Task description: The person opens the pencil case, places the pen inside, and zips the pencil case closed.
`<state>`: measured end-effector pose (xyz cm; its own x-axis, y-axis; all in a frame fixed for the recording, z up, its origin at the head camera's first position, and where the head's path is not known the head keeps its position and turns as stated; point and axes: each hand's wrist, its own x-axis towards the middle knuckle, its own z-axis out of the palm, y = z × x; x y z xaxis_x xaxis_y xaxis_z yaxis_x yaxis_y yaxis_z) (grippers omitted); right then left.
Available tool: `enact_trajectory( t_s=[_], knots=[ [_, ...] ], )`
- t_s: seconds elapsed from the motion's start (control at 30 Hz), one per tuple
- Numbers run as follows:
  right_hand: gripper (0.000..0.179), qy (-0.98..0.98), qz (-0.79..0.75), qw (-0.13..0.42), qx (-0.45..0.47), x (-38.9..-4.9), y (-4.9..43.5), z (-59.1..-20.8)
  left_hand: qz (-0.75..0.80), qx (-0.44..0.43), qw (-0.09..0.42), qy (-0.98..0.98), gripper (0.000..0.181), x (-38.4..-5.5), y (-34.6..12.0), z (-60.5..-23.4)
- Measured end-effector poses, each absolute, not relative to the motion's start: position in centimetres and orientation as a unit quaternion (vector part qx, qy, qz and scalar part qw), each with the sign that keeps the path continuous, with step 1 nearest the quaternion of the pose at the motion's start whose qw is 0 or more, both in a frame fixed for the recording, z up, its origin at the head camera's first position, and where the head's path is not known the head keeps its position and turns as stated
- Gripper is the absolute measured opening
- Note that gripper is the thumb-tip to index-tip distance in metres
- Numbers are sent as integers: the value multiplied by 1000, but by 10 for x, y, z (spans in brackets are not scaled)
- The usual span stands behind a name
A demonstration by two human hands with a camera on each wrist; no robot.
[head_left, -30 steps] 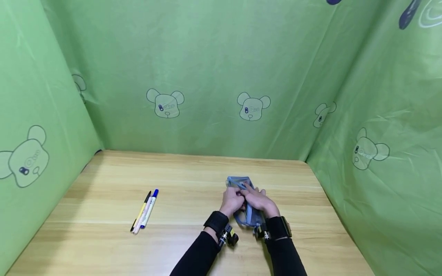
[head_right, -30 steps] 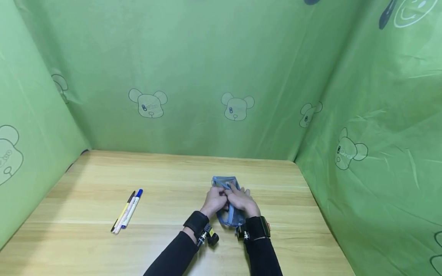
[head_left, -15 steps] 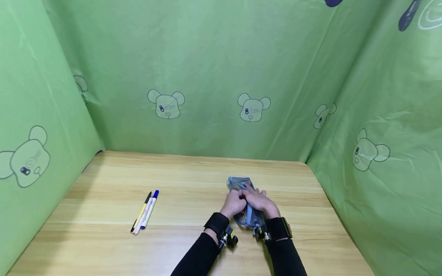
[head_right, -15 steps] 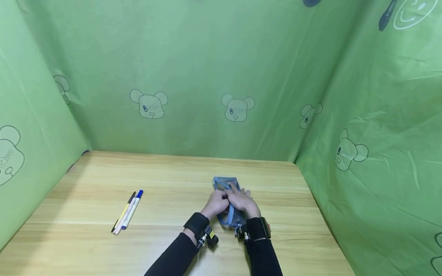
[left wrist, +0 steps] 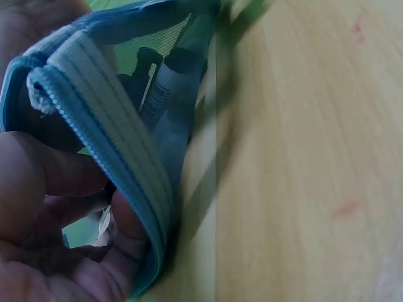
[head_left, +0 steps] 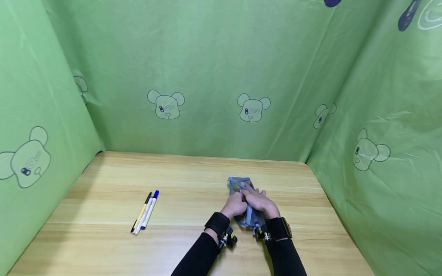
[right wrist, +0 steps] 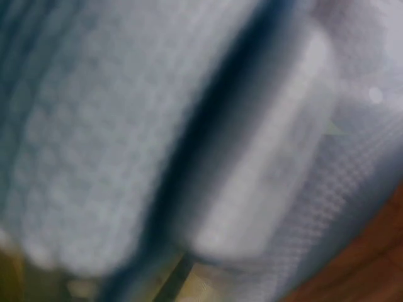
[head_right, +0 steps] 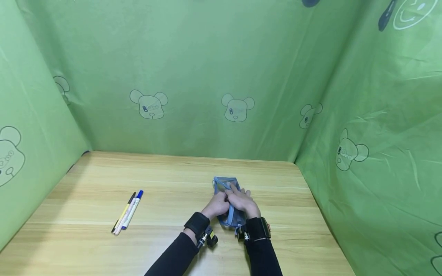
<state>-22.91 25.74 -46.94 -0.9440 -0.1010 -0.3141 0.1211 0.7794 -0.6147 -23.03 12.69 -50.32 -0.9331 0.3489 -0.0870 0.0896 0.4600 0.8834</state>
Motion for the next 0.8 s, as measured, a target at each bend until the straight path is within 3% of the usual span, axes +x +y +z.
enact_trajectory(
  t_s=[0.3,0.53,0.8],
  knots=[
    [62,924,-340,173,5,-229,259,-469,523,148,153,825,31,-225,123,-492],
    [64,927,-333,172,8,-229,258,-470,587,136,164,781,29,-221,116,-490],
    [65,928,-329,173,6,-228,257,-471,618,88,166,763,55,-215,111,-486]
  ],
)
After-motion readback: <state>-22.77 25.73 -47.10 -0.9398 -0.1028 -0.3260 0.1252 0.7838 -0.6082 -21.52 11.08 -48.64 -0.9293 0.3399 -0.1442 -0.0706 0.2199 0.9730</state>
